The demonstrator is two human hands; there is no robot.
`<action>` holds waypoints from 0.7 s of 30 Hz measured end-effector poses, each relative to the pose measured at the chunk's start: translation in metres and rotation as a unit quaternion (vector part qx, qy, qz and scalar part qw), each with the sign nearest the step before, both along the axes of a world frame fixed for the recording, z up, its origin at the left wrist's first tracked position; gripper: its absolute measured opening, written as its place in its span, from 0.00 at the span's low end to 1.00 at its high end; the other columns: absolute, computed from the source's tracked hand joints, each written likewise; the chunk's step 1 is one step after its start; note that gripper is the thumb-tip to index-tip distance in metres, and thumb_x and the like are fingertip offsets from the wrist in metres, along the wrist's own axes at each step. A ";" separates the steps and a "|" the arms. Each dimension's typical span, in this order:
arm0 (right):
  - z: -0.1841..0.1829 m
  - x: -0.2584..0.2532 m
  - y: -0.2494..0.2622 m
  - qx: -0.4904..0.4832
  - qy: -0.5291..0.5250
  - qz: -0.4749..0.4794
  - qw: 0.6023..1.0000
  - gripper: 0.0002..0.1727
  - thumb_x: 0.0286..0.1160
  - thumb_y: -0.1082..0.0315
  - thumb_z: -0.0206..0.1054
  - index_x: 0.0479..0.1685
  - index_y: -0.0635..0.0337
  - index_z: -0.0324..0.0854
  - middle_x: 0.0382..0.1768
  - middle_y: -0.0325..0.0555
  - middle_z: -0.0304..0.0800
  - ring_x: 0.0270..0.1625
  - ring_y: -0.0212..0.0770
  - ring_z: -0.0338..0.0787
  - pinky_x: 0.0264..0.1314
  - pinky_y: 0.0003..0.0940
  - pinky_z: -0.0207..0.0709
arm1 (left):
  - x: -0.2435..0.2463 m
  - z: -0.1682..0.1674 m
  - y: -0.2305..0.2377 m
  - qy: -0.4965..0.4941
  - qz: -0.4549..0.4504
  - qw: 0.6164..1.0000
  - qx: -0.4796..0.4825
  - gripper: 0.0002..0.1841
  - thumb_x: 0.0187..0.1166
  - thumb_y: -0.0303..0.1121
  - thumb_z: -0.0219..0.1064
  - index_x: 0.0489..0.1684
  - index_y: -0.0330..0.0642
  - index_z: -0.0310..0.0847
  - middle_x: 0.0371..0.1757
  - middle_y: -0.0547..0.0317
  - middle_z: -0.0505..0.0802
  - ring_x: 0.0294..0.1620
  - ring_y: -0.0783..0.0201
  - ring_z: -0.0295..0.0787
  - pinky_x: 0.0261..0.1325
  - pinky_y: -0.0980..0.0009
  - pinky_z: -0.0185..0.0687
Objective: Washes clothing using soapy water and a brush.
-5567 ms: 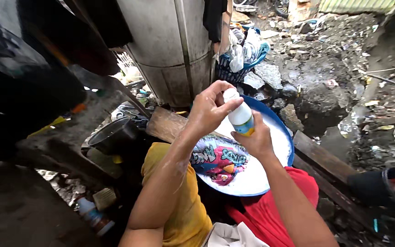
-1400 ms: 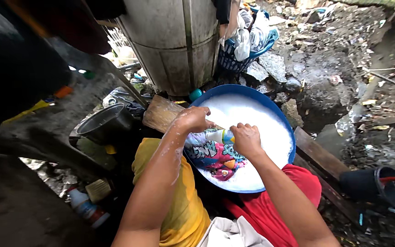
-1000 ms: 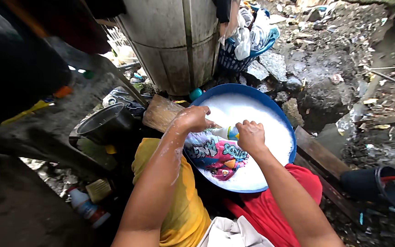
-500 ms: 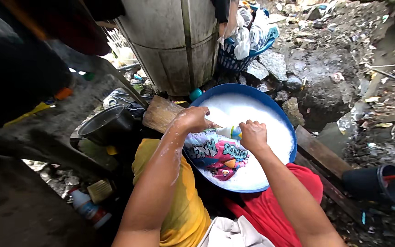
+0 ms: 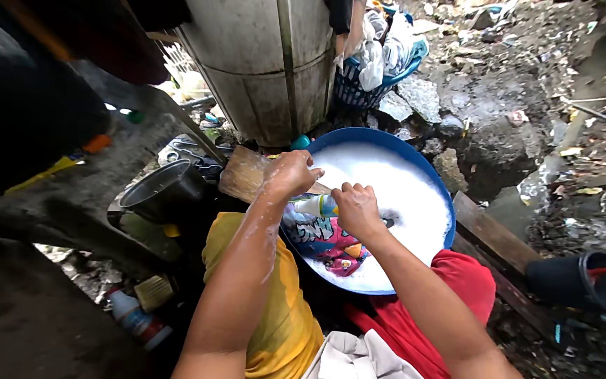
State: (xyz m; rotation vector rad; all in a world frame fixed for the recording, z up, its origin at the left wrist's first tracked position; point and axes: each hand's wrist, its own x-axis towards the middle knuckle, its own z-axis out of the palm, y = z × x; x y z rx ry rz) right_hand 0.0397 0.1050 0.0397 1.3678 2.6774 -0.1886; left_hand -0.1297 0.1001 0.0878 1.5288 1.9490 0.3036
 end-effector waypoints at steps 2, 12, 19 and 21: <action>0.000 -0.005 -0.001 0.013 0.006 0.007 1.000 0.21 0.60 0.81 0.73 0.57 0.62 0.88 0.53 0.61 0.90 0.58 0.63 0.87 0.55 0.61 0.75 | -0.001 0.000 0.000 0.001 0.005 1.000 0.005 0.25 0.88 0.47 0.63 0.72 0.37 0.79 0.66 0.37 0.88 0.71 0.38 0.83 0.72 0.33 0.71; 0.002 -0.016 -0.002 0.019 -0.005 -0.003 1.000 0.25 0.57 0.81 0.75 0.60 0.62 0.87 0.55 0.62 0.89 0.59 0.63 0.87 0.56 0.61 0.74 | -0.002 0.000 -0.001 -0.005 0.003 1.000 0.003 0.24 0.88 0.48 0.63 0.73 0.39 0.79 0.66 0.39 0.89 0.71 0.39 0.84 0.71 0.33 0.72; 0.002 -0.009 -0.001 -0.002 -0.025 -0.011 1.000 0.22 0.60 0.81 0.73 0.59 0.62 0.88 0.56 0.62 0.89 0.60 0.64 0.87 0.58 0.62 0.74 | -0.003 0.000 -0.001 -0.003 -0.002 1.000 0.005 0.25 0.88 0.48 0.62 0.73 0.39 0.79 0.65 0.39 0.89 0.70 0.39 0.83 0.71 0.34 0.72; 0.001 -0.005 0.002 -0.005 -0.024 -0.018 1.000 0.21 0.62 0.81 0.73 0.59 0.63 0.88 0.56 0.62 0.89 0.60 0.65 0.86 0.58 0.63 0.74 | -0.002 0.000 -0.001 -0.002 -0.002 1.000 0.000 0.25 0.88 0.48 0.62 0.73 0.39 0.79 0.66 0.40 0.89 0.71 0.39 0.83 0.72 0.34 0.71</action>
